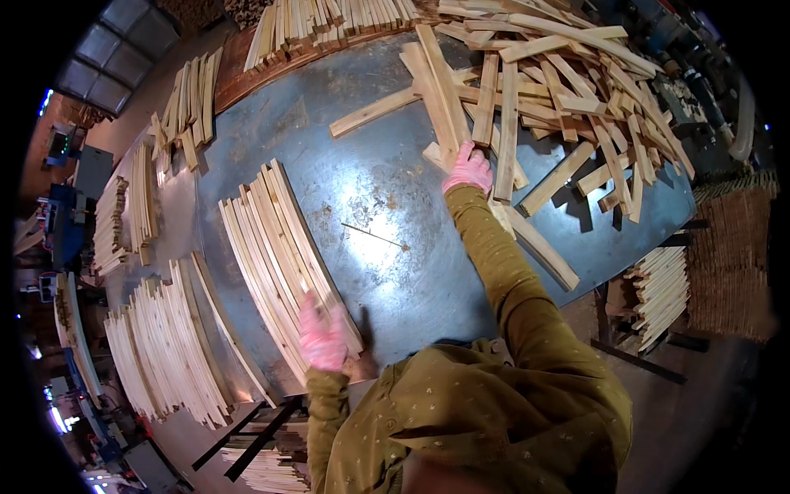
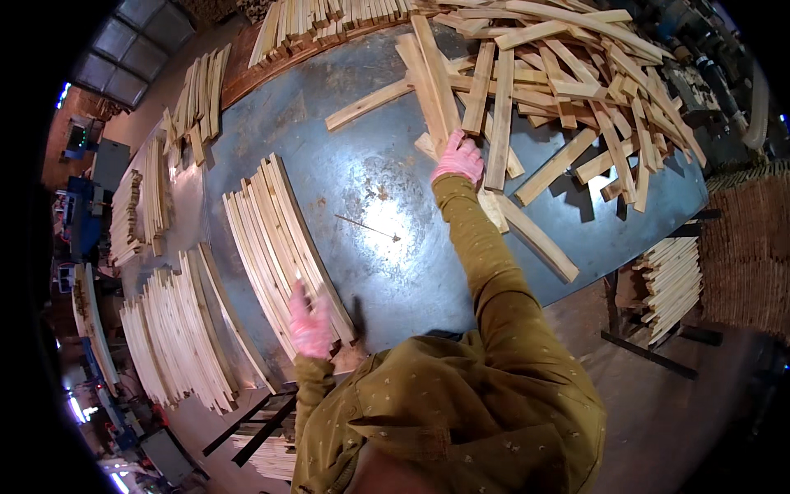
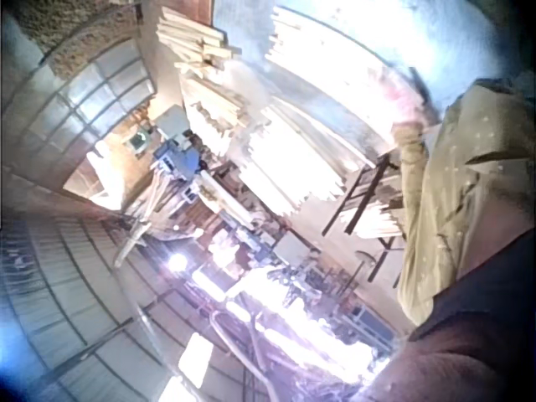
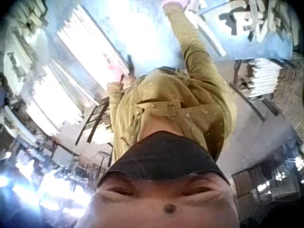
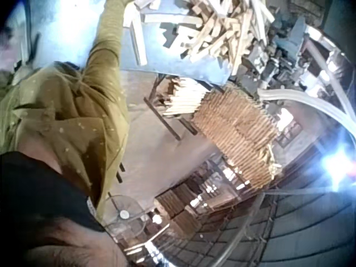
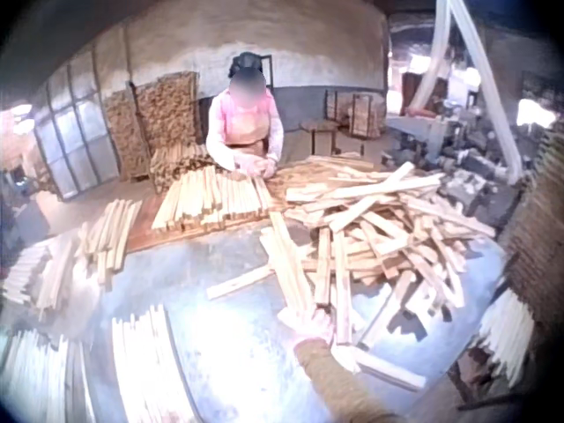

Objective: The person sorts wooden planks on a metal table, picking them up from a disorganized pile and arranging them into neat stacks. The person wears pink gloves and a brown jacket while handling the wood pieces.

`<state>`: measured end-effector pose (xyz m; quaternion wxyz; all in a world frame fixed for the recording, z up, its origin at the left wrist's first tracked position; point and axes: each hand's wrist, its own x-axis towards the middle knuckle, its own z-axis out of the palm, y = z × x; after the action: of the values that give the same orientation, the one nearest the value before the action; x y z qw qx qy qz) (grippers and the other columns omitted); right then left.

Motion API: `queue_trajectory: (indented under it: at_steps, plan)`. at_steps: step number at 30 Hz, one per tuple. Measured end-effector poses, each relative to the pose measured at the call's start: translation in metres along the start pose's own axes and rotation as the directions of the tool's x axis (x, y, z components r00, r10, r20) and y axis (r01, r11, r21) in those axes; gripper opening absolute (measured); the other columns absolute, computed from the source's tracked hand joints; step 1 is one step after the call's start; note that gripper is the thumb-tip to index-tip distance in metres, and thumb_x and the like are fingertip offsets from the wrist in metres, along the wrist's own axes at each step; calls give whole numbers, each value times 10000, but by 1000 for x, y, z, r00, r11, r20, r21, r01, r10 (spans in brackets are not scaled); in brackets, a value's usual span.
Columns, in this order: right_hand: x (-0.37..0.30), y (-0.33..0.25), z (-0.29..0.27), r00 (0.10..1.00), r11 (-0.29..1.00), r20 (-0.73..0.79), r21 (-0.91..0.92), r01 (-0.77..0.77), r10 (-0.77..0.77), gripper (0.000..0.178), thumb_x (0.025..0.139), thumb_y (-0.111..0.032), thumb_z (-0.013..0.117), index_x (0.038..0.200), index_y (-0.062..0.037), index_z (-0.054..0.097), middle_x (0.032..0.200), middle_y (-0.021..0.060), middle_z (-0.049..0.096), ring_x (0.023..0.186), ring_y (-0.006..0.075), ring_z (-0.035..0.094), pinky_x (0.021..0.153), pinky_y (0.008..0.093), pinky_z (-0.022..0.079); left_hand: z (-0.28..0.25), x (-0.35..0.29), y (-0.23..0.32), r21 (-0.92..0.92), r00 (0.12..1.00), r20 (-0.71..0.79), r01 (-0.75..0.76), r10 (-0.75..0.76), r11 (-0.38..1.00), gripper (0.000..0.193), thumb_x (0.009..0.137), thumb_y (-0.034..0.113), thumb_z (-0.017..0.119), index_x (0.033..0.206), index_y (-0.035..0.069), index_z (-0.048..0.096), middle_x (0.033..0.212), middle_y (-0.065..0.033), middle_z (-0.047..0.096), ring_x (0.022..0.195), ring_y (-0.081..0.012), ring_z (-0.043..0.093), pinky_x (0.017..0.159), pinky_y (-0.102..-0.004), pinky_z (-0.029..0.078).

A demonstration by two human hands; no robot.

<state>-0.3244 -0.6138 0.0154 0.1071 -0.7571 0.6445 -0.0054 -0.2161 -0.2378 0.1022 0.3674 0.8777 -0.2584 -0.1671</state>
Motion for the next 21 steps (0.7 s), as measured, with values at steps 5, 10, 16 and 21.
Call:
queue_trajectory:
  at_steps: [5,10,16,21]
  plan:
    - [-24,61,-18,913,500,232,865,-37,-335,654,777,-203,712,1356,-31,463,1072,158,637,919,295,652,850,404,523,80,30,49,-462,909,416,230,-19,856,632,922,358,640,1409,32,403,1255,-158,572,1038,-237,601,871,-378,514]
    - [-121,71,-43,584,-159,461,678,-717,-669,453,967,-299,560,1317,-19,497,1135,112,626,985,233,622,907,350,502,137,33,57,-466,421,882,848,214,252,638,960,396,581,1435,33,360,1259,-128,548,1020,-216,604,831,-381,538]
    - [-110,99,41,743,-100,374,857,-506,-555,454,976,-331,548,1293,-7,519,1155,122,638,1021,244,638,894,382,540,152,10,57,-378,440,897,802,-30,463,533,909,333,672,1305,28,490,1015,-69,648,878,-165,656,737,-332,572]
    - [-107,90,-22,622,-158,452,715,-682,-639,489,945,-330,598,1301,-6,509,1100,118,652,825,169,652,747,330,579,119,13,51,-611,682,723,707,-112,357,390,903,233,678,1217,18,591,926,-59,650,817,-151,637,728,-291,533]
